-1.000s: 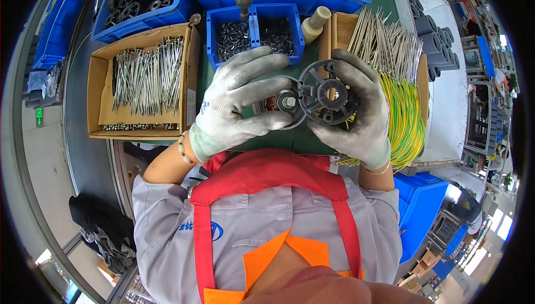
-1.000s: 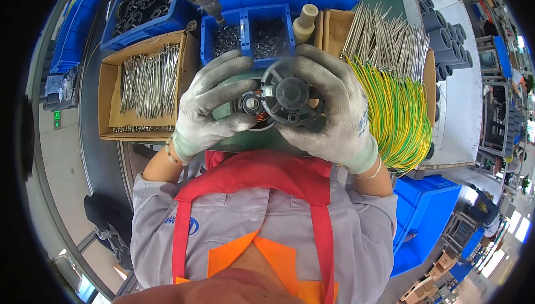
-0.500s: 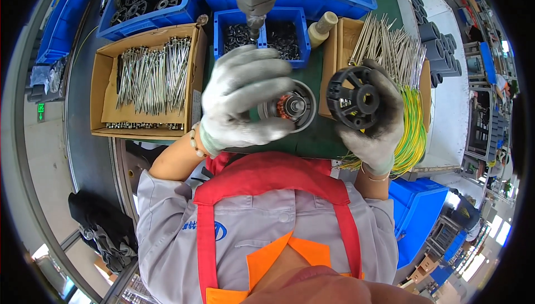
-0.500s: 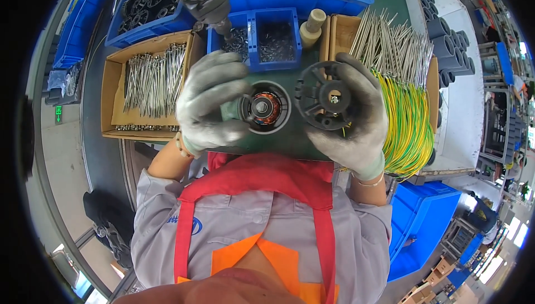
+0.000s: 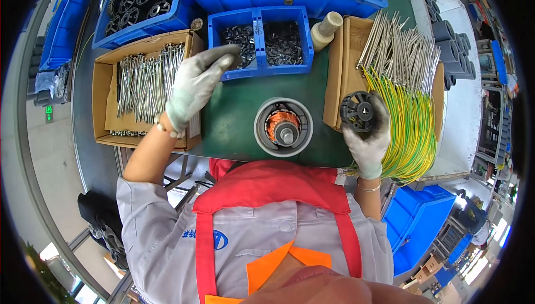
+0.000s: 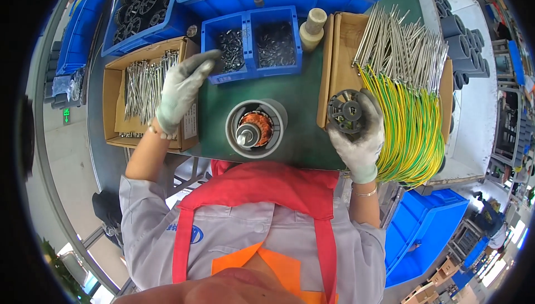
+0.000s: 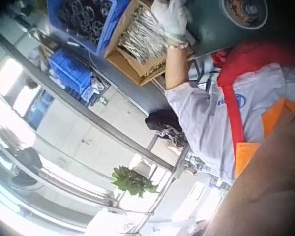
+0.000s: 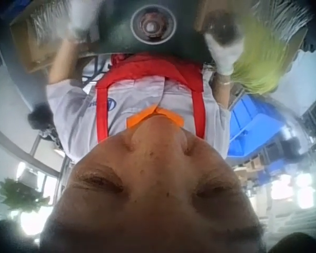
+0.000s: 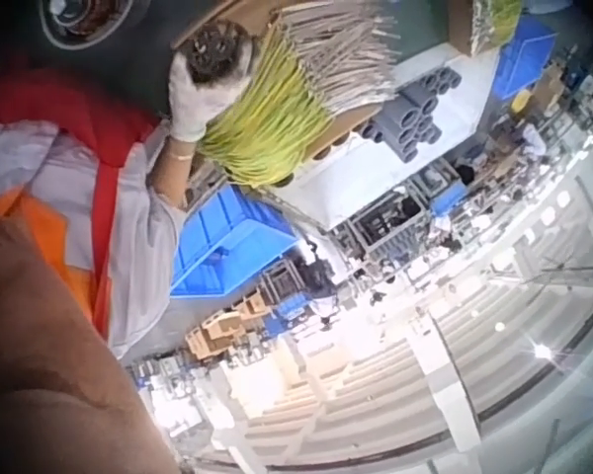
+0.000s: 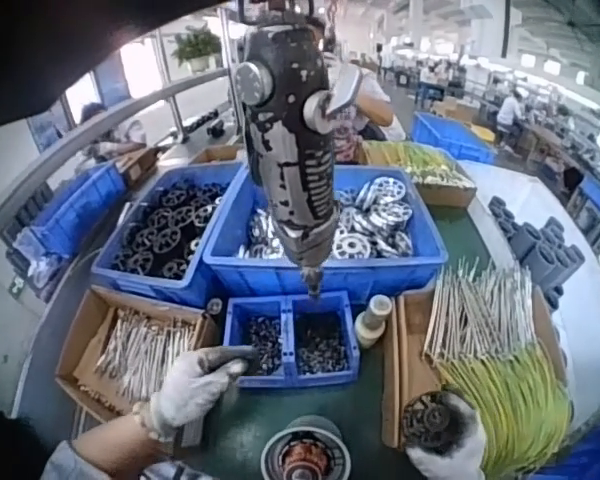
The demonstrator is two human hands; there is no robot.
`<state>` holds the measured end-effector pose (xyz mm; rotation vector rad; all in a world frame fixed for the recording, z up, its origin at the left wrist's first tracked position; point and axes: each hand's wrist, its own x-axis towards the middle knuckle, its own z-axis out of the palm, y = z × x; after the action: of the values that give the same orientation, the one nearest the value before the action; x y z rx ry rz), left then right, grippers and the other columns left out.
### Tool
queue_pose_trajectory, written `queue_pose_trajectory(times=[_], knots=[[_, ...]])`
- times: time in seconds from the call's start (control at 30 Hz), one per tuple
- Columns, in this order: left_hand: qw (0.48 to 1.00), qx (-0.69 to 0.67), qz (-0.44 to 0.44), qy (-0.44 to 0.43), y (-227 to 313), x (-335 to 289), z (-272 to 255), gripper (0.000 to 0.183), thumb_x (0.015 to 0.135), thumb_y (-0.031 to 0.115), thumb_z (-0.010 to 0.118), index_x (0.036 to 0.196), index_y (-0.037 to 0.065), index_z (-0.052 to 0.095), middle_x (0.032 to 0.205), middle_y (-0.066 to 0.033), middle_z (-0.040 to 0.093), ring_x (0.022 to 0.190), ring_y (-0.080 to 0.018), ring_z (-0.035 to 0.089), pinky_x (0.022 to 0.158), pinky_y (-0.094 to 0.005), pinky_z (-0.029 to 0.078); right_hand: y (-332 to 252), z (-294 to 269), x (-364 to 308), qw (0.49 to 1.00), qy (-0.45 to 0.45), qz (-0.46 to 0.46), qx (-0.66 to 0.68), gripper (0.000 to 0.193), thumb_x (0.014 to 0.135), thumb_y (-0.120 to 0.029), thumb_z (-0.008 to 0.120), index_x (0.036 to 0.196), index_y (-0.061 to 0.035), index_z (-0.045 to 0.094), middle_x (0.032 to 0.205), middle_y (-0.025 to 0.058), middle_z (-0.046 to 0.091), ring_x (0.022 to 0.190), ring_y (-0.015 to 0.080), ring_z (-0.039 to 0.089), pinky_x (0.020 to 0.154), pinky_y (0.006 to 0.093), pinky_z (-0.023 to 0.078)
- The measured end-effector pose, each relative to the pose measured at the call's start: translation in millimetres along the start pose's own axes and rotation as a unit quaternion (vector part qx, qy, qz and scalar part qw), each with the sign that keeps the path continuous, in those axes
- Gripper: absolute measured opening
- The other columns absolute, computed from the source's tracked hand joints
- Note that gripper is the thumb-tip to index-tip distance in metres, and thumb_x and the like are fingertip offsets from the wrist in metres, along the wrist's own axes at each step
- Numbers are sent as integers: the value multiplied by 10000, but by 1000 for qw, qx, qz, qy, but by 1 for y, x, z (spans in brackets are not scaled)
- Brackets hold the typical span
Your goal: The person assembles electric motors by inserting rotors into housings, attaching end caps and ground wires, and tightening screws with a power screwdriver before placing the assembled motors onto a conveyor.
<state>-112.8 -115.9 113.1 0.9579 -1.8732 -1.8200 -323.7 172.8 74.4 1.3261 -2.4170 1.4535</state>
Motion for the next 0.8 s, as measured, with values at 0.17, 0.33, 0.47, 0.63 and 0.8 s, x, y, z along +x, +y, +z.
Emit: queue_pose_trajectory(times=[0.17, 0.33, 0.47, 0.63, 0.8], knots=[[829, 465, 309, -41, 6, 73, 16, 244, 914, 198, 669, 1134, 116, 733, 1045, -84, 702, 1001, -262, 651, 936, -374, 485, -1, 3, 2, 999, -32, -26, -28, 691, 692, -32, 827, 1317, 17, 536, 1359, 244, 544, 1206, 354, 602, 1005, 408, 516], [711, 618, 329, -58, 5, 126, 39, 213, 905, 264, 641, 1063, 159, 737, 981, -45, 723, 904, -275, 664, 846, -403, 495, 5, 2, 0, 1000, -28, -4, -11, 711, 672, -37, 836, 1316, 14, 539, 1362, 264, 536, 1201, 373, 601, 1001, 416, 515], [589, 730, 321, -133, -3, 140, 68, 159, 862, 152, 584, 972, 134, 698, 911, -59, 709, 894, -260, 698, 756, -406, 526, 6, 0, 1, 999, -35, -20, -27, 784, 621, -137, 877, 1324, -45, 543, 1340, 233, 545, 1189, 393, 585, 989, 447, 505], [646, 722, 184, -165, -5, 154, 107, 230, 919, 103, 517, 1117, 36, 611, 929, -160, 711, 903, -335, 707, 734, -445, 553, 11, 0, -1, 999, -30, -36, -19, 809, 619, -150, 884, 1342, -62, 531, 1338, 230, 550, 1183, 393, 589, 991, 455, 501], [713, 660, 121, -204, -4, 155, 95, 222, 948, 156, 499, 1072, -8, 583, 890, -196, 702, 845, -350, 700, 730, -445, 538, 14, 0, -2, 998, -42, -47, -4, 829, 608, -158, 887, 1350, -74, 529, 1349, 223, 549, 1174, 386, 590, 979, 456, 504]])
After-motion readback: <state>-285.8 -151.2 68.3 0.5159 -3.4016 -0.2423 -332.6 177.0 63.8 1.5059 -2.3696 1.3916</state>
